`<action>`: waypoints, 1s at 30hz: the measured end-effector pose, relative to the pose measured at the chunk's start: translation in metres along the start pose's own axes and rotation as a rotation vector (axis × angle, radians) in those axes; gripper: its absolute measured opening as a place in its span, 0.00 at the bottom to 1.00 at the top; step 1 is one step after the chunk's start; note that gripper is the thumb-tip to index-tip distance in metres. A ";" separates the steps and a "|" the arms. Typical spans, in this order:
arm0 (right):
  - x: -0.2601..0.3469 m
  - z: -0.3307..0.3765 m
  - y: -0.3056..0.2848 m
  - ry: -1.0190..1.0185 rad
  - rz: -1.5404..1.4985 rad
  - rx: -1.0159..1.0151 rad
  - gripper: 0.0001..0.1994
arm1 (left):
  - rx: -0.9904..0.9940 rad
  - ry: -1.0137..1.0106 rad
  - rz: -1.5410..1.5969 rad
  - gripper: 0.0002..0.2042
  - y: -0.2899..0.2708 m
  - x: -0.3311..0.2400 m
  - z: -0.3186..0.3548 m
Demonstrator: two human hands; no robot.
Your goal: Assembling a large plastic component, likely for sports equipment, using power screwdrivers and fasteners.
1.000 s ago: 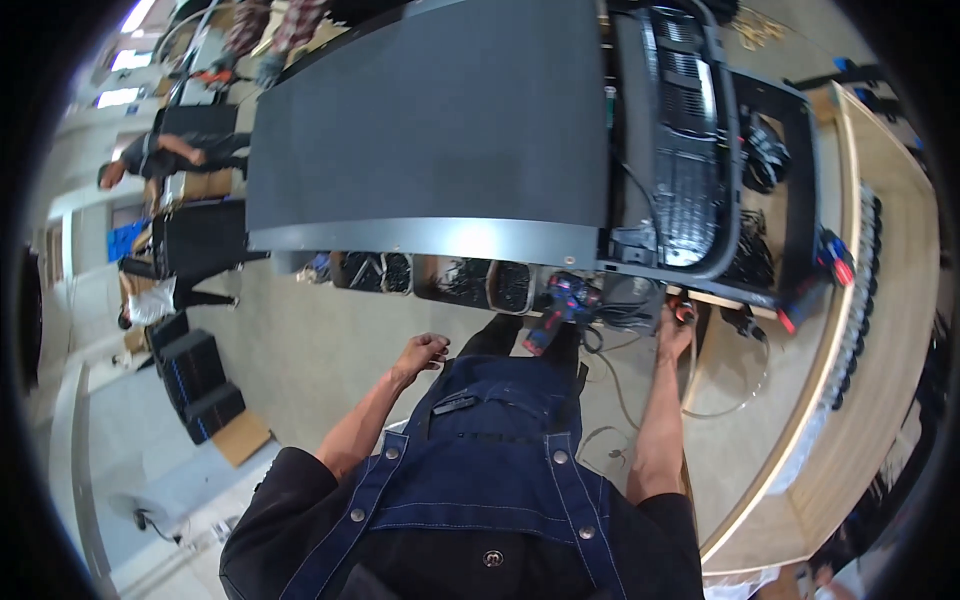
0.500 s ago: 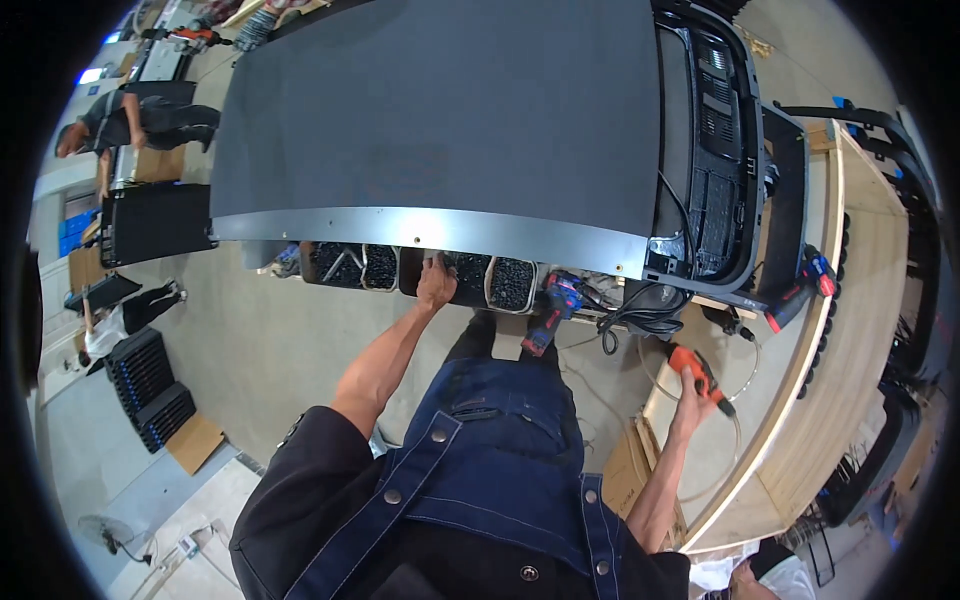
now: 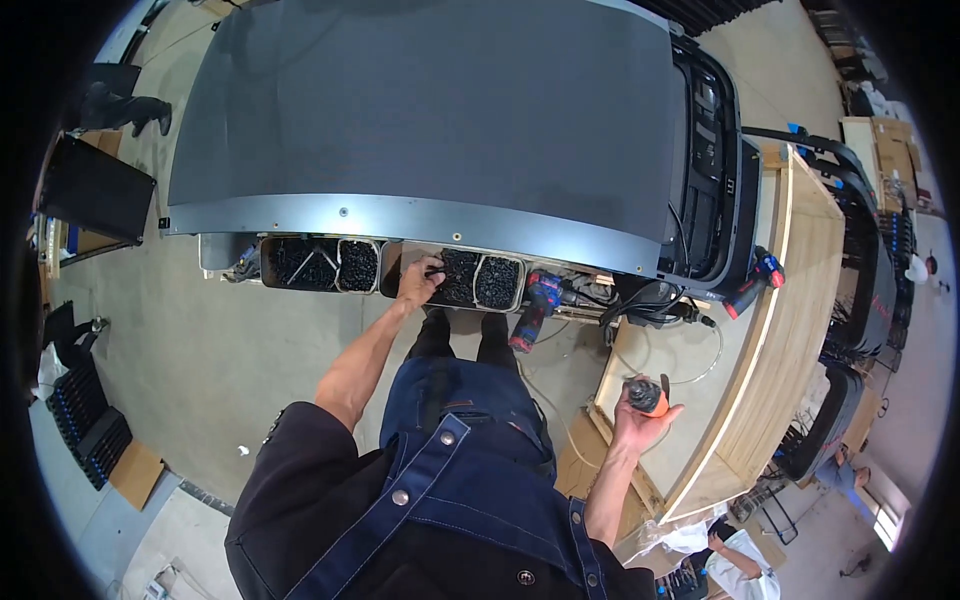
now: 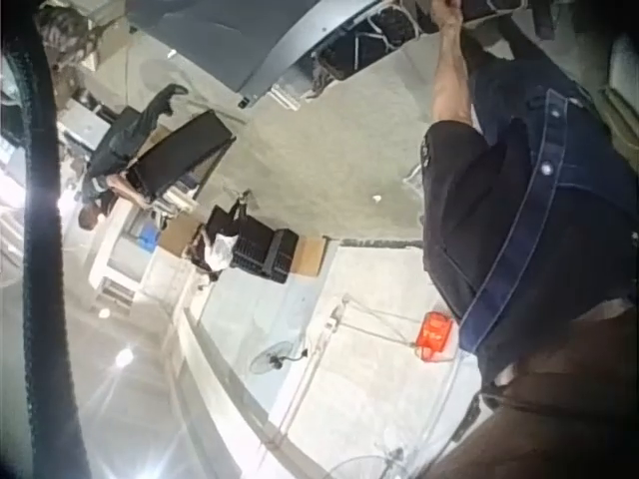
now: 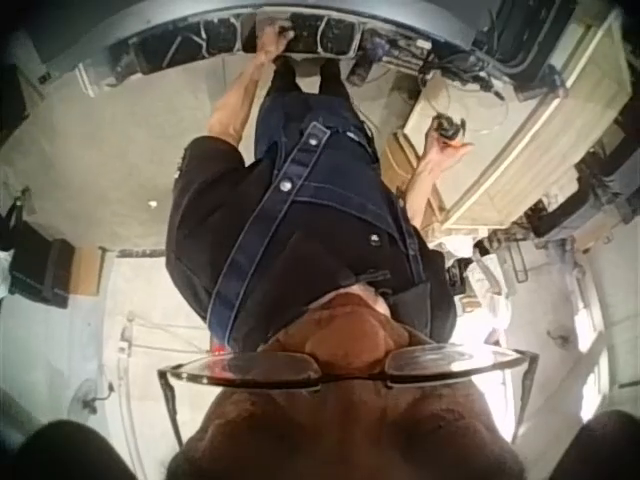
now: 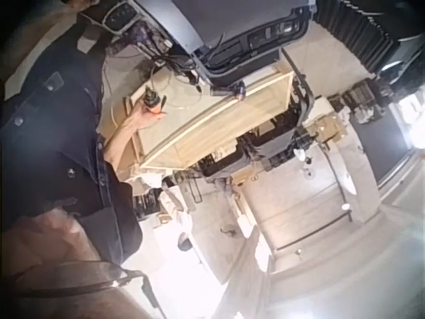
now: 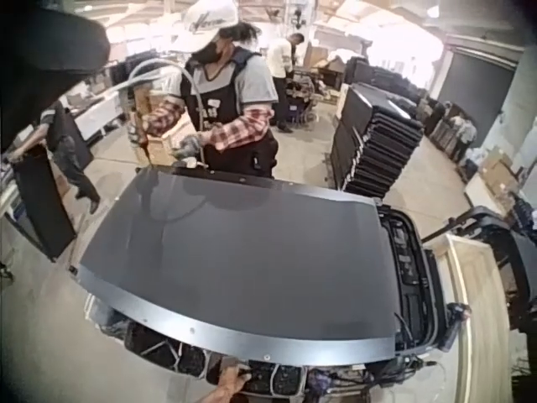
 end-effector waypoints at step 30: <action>-0.059 0.119 0.149 -0.165 0.445 0.495 0.28 | 0.603 -0.245 1.099 0.17 -0.017 0.004 0.030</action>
Point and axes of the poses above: each hand's wrist, its own z-axis away from the middle knuckle, its own y-axis out of the palm, x = y × z, the point moved 8 cm from there along -z, towards the middle knuckle, and after that the axes turned 7 degrees about x, right-handed, at the moved point
